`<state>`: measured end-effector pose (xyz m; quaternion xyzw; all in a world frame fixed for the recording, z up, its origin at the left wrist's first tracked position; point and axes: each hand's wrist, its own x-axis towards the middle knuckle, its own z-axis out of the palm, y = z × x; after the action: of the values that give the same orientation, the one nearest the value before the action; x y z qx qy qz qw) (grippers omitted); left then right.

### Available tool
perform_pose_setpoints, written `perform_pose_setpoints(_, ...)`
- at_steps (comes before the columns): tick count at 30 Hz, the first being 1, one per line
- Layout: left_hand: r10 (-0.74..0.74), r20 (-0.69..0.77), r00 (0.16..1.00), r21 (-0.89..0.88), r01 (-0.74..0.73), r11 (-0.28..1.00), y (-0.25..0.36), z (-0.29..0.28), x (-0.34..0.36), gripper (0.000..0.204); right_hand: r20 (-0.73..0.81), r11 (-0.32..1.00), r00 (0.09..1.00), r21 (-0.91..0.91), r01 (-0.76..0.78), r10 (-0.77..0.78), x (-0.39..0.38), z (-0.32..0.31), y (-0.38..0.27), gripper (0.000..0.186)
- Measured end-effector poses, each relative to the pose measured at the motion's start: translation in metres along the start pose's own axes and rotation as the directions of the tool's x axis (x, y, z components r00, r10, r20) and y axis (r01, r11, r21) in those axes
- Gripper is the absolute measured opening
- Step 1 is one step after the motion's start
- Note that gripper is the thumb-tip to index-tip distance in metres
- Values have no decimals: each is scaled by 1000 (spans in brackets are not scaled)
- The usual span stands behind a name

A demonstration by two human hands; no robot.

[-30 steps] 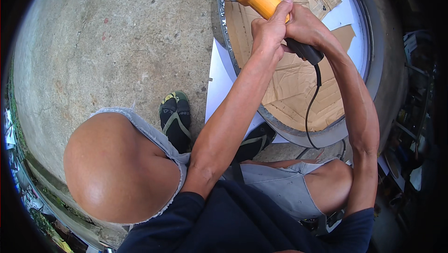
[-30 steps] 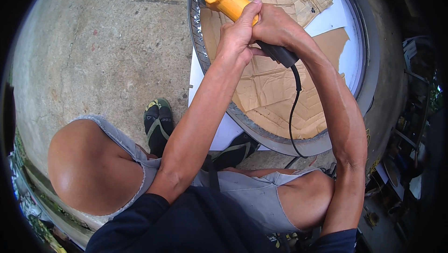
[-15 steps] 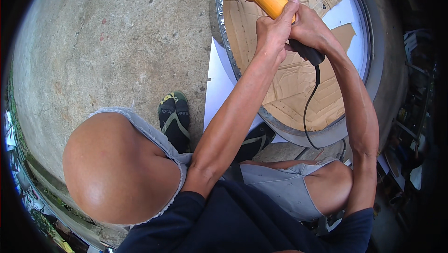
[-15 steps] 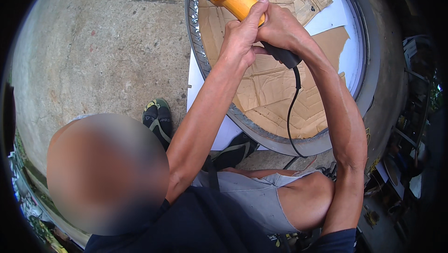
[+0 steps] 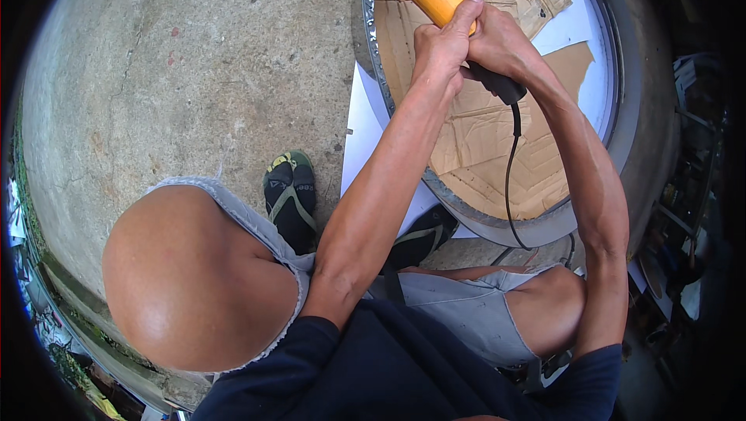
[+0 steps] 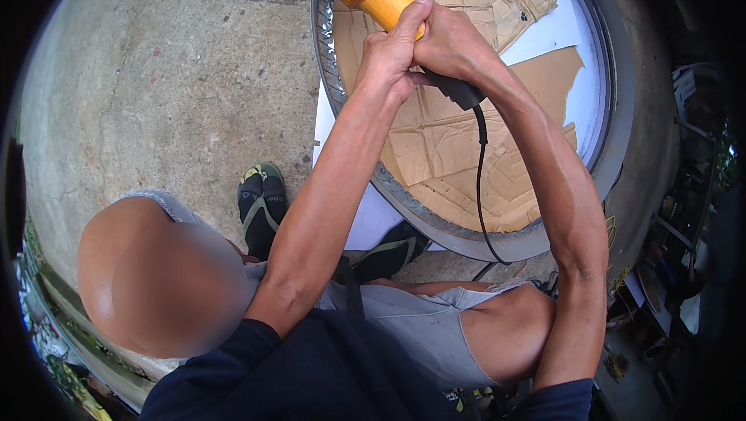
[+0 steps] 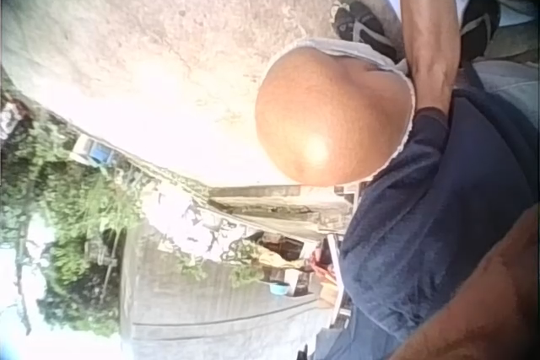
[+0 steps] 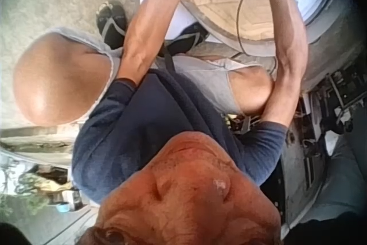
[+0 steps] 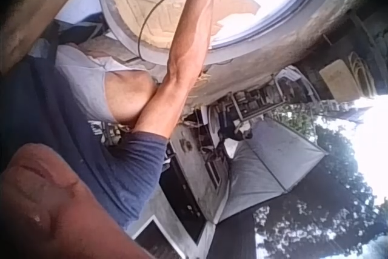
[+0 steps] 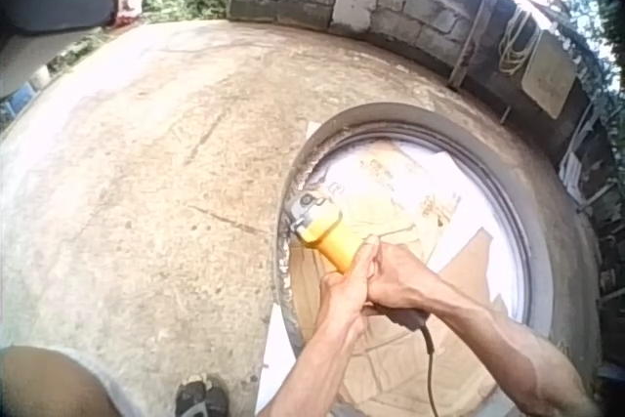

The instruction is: Grinding the edge of a large circular metal rim using an angle grinder.

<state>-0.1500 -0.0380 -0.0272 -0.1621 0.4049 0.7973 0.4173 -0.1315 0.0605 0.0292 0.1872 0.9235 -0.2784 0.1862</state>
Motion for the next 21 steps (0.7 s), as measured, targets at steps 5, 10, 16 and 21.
perform_pose_setpoints(5,-29,-24,999,-10,29,1000,5,3,-6,74,13,1000,1000,-6,11,-11,1,-3,1,50)
perform_pose_setpoints(10,-40,5,999,-41,40,998,9,5,-9,74,-1,1000,1000,-15,9,-9,1,-5,-1,52)
perform_pose_setpoints(16,-53,-35,998,-84,50,995,16,7,-11,61,8,999,999,-15,-46,46,-1,-8,-9,53)
perform_pose_setpoints(21,-64,-38,997,-70,62,996,18,9,-11,61,3,998,998,17,-68,68,3,-6,-5,54)
